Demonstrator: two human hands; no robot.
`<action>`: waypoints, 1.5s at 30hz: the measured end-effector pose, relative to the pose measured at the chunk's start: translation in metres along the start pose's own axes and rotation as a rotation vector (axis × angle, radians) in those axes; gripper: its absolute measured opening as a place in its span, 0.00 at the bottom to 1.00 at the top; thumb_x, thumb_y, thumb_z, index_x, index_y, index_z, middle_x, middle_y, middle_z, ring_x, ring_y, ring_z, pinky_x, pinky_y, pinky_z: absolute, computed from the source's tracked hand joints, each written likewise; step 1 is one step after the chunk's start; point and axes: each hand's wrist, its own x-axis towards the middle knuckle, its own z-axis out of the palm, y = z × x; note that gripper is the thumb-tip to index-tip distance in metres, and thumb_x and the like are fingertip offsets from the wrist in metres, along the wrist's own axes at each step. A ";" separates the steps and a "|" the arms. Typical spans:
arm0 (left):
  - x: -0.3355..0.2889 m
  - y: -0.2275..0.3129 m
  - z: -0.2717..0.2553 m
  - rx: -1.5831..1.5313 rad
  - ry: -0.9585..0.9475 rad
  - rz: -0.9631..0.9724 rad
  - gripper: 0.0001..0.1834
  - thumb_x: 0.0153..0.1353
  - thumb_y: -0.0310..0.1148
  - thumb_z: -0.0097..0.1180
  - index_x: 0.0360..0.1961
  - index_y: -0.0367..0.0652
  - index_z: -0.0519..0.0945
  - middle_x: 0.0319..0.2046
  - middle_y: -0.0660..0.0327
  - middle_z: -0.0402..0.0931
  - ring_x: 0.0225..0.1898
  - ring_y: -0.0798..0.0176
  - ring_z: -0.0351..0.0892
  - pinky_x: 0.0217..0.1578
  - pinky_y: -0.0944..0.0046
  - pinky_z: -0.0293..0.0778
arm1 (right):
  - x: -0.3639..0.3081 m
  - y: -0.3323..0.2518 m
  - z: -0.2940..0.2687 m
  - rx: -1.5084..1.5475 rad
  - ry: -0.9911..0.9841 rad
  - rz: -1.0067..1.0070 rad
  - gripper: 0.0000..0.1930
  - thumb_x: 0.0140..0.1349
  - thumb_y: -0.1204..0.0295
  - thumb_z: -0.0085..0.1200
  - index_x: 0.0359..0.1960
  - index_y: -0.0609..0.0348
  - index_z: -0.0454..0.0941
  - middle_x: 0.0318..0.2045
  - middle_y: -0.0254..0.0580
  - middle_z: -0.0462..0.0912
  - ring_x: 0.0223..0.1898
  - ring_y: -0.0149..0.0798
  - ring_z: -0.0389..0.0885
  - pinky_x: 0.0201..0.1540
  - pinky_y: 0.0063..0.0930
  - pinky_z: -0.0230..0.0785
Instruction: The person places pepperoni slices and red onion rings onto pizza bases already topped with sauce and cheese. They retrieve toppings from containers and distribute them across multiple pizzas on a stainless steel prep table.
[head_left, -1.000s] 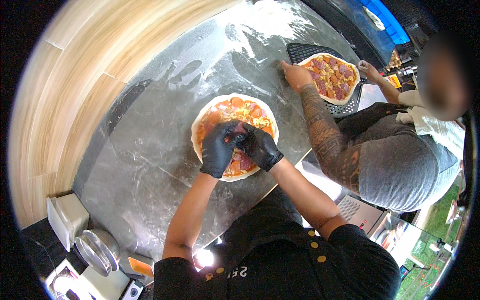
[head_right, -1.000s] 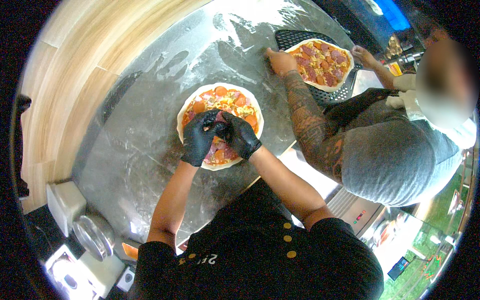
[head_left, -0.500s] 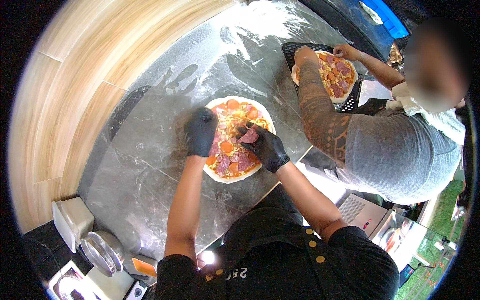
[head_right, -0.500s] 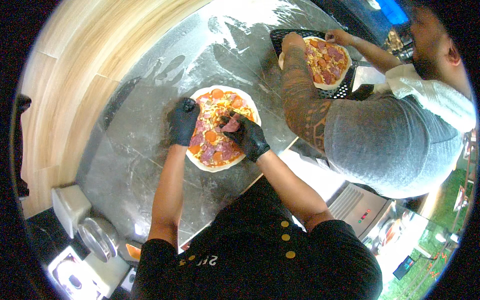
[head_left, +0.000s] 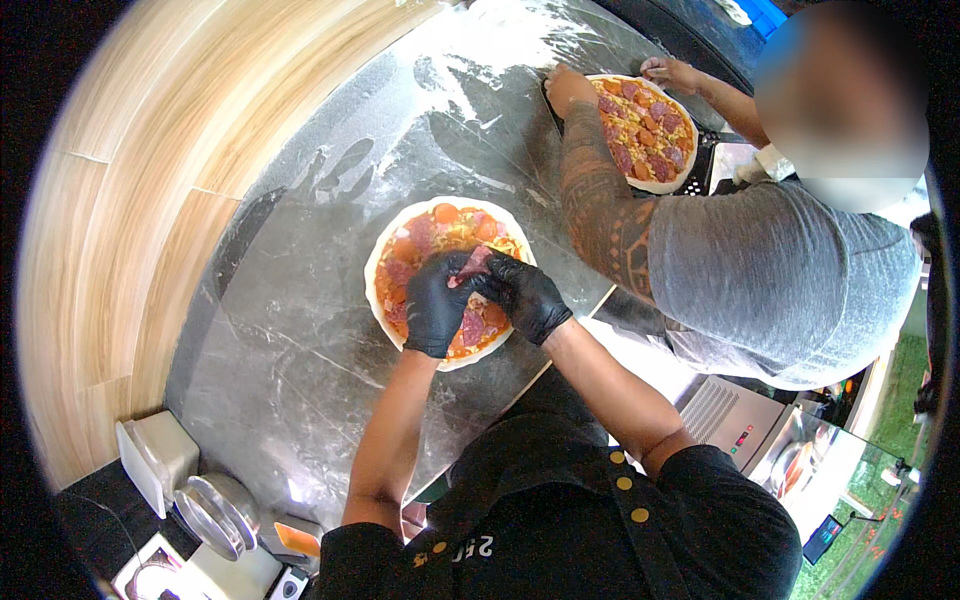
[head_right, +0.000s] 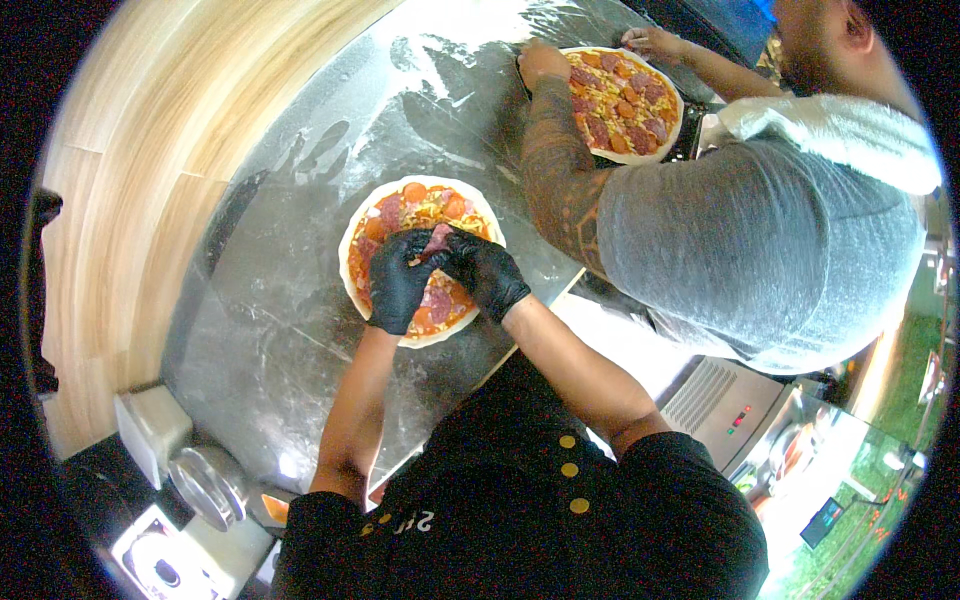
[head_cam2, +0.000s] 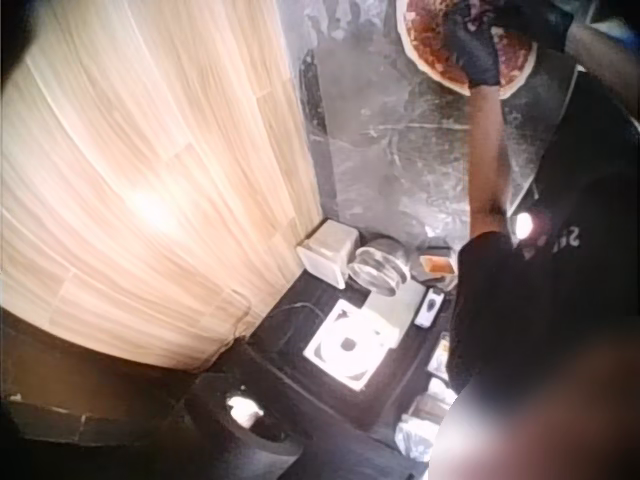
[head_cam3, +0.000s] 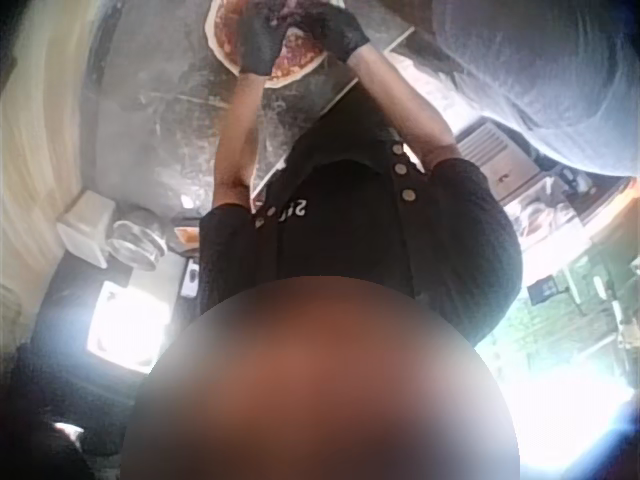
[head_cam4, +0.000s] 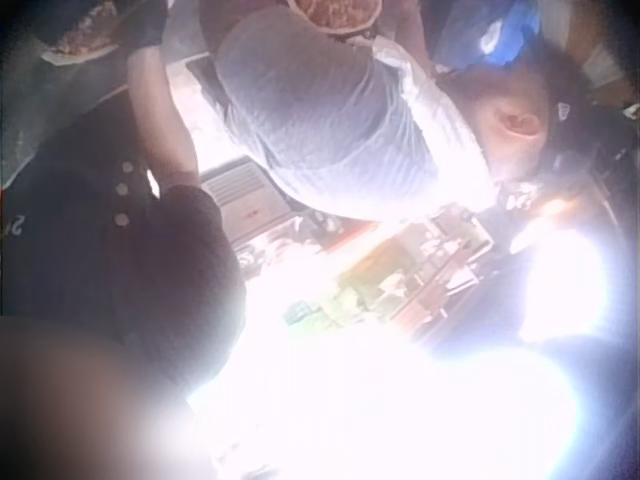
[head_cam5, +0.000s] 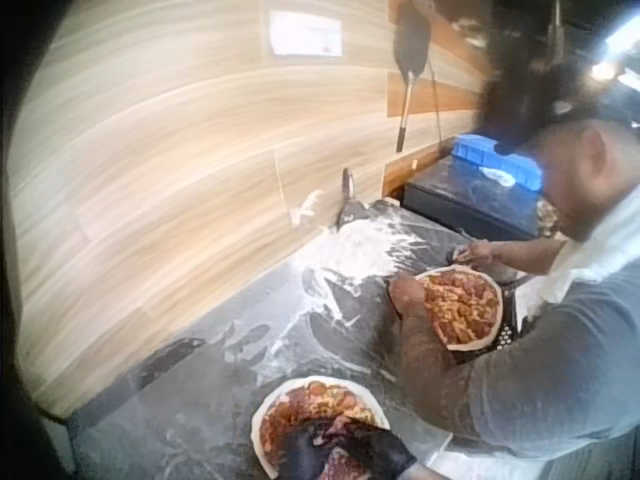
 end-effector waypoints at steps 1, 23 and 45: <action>-0.005 -0.001 0.002 -0.053 0.041 -0.015 0.11 0.61 0.31 0.67 0.45 0.41 0.88 0.38 0.52 0.87 0.39 0.53 0.87 0.42 0.58 0.79 | -0.004 0.000 0.004 0.039 0.075 0.013 0.17 0.75 0.73 0.49 0.61 0.69 0.72 0.52 0.49 0.82 0.54 0.46 0.83 0.59 0.38 0.79; 0.053 -0.024 0.019 0.254 -0.013 0.079 0.12 0.61 0.39 0.67 0.37 0.41 0.87 0.32 0.52 0.83 0.38 0.43 0.82 0.40 0.46 0.75 | -0.023 -0.017 -0.025 -0.501 0.232 -0.174 0.08 0.69 0.76 0.57 0.48 0.57 0.81 0.44 0.37 0.86 0.46 0.36 0.86 0.53 0.32 0.79; 0.027 -0.009 0.041 0.640 -0.154 0.432 0.09 0.64 0.38 0.58 0.31 0.49 0.86 0.28 0.55 0.82 0.33 0.48 0.81 0.36 0.45 0.71 | -0.165 0.030 -0.077 -0.832 0.127 -0.391 0.18 0.73 0.70 0.55 0.60 0.65 0.76 0.52 0.44 0.84 0.54 0.40 0.84 0.61 0.32 0.74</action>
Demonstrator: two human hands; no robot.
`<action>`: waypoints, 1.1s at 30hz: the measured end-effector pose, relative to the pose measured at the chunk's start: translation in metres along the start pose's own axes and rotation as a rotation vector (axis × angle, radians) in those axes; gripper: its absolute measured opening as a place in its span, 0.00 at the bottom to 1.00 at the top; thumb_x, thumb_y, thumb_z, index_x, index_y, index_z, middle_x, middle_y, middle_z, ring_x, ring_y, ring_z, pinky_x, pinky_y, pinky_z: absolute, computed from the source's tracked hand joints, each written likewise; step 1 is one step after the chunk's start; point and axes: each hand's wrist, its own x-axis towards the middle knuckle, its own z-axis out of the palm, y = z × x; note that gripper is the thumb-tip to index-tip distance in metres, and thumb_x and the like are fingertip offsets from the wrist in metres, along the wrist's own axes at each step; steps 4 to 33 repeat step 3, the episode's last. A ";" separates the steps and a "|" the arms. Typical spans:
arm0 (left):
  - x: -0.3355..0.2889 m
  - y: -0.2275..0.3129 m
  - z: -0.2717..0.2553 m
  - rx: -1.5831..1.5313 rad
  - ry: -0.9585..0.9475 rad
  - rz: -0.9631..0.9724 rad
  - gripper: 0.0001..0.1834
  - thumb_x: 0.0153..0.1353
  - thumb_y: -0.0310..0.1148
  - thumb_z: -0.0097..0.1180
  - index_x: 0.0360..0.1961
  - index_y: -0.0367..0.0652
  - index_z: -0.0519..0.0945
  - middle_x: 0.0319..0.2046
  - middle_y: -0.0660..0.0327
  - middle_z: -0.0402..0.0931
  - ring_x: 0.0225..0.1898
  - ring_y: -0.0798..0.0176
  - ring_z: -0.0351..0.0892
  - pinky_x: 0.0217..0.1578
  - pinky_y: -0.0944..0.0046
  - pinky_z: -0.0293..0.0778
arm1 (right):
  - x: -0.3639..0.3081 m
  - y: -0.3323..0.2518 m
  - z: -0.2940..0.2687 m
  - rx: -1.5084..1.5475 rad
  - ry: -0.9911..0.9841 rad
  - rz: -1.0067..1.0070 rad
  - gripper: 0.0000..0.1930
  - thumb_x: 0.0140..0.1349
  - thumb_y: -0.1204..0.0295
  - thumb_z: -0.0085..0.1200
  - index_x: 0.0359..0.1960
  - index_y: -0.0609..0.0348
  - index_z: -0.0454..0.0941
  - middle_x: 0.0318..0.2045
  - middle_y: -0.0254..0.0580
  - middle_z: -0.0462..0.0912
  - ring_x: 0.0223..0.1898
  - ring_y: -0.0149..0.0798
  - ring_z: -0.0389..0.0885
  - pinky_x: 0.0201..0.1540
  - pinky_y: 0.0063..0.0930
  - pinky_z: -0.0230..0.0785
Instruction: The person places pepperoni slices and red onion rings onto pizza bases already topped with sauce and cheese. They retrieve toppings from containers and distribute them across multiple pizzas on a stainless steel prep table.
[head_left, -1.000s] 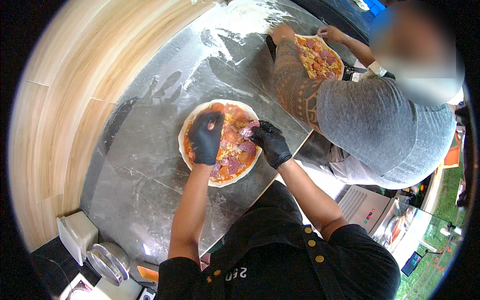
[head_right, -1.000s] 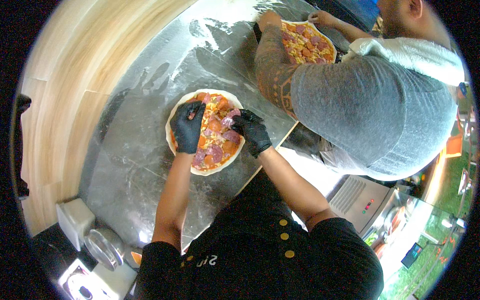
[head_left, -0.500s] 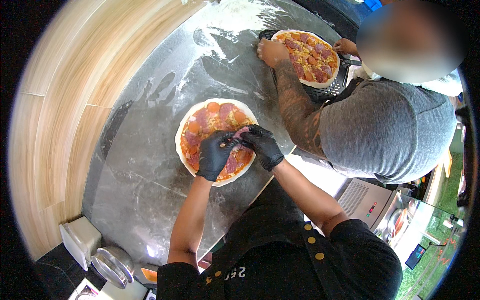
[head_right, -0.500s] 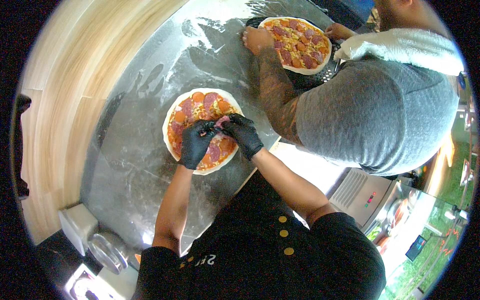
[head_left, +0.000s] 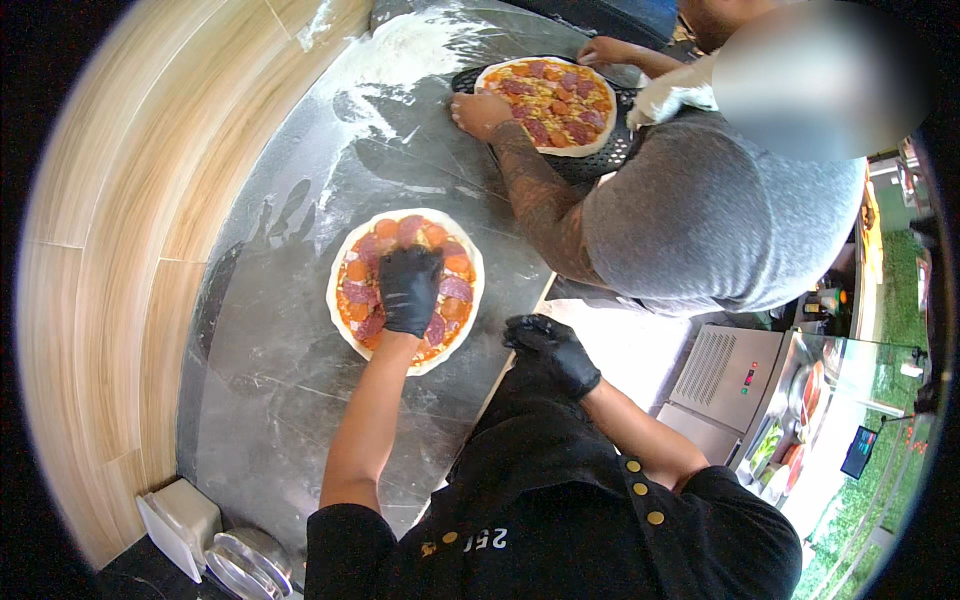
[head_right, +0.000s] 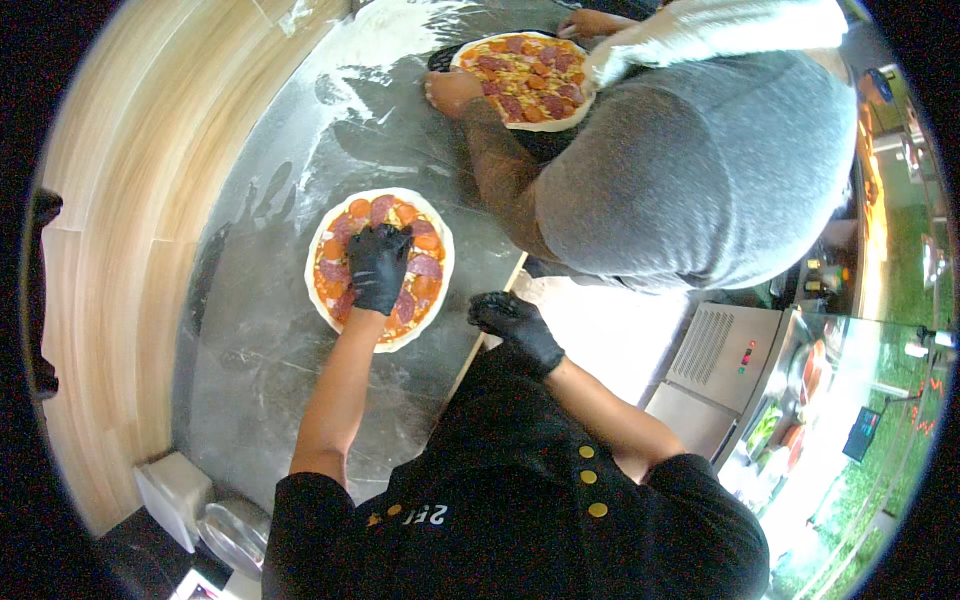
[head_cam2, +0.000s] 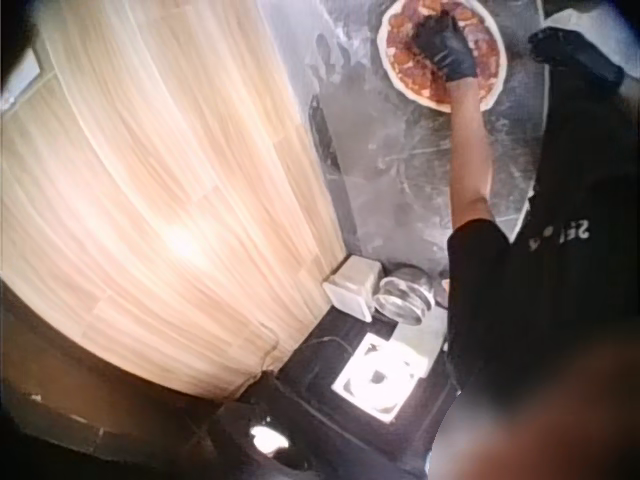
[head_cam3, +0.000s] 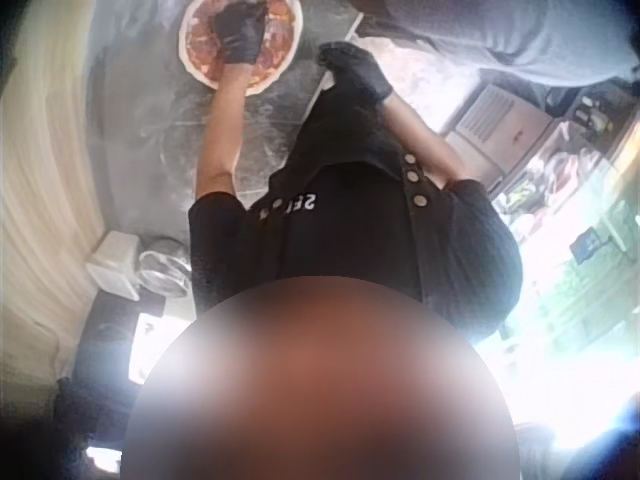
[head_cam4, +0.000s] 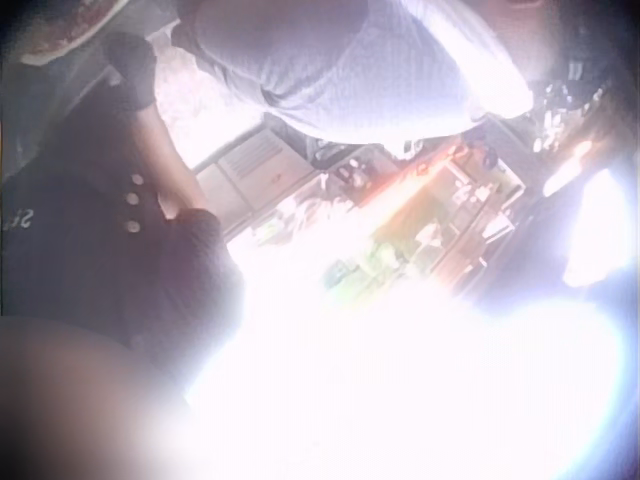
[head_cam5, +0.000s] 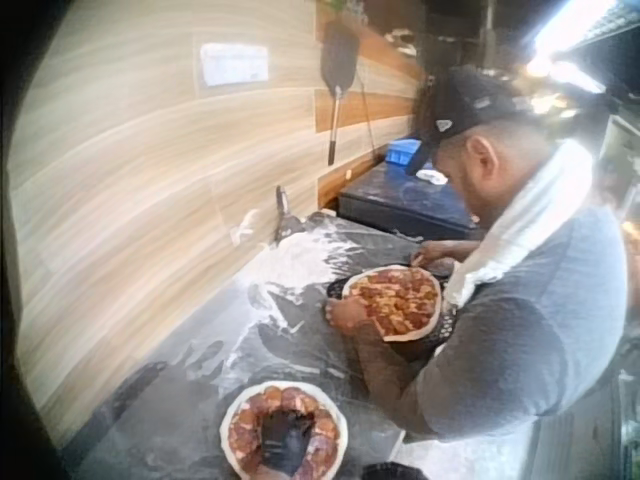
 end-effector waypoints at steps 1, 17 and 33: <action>-0.003 0.001 -0.003 -0.022 0.014 0.029 0.09 0.64 0.38 0.58 0.31 0.50 0.86 0.28 0.55 0.82 0.33 0.48 0.81 0.36 0.45 0.71 | -0.017 0.006 -0.015 -0.072 0.013 0.062 0.18 0.73 0.70 0.56 0.60 0.66 0.76 0.53 0.45 0.84 0.54 0.39 0.83 0.62 0.33 0.74; -0.011 0.006 -0.010 0.030 -0.061 0.020 0.06 0.62 0.38 0.60 0.35 0.52 0.87 0.32 0.55 0.83 0.39 0.48 0.81 0.38 0.46 0.71 | -0.029 0.021 -0.035 -0.146 0.016 0.175 0.18 0.73 0.70 0.56 0.60 0.66 0.76 0.54 0.45 0.84 0.55 0.39 0.83 0.63 0.33 0.73; -0.011 0.006 -0.010 0.030 -0.061 0.020 0.06 0.62 0.38 0.60 0.35 0.52 0.87 0.32 0.55 0.83 0.39 0.48 0.81 0.38 0.46 0.71 | -0.029 0.021 -0.035 -0.146 0.016 0.175 0.18 0.73 0.70 0.56 0.60 0.66 0.76 0.54 0.45 0.84 0.55 0.39 0.83 0.63 0.33 0.73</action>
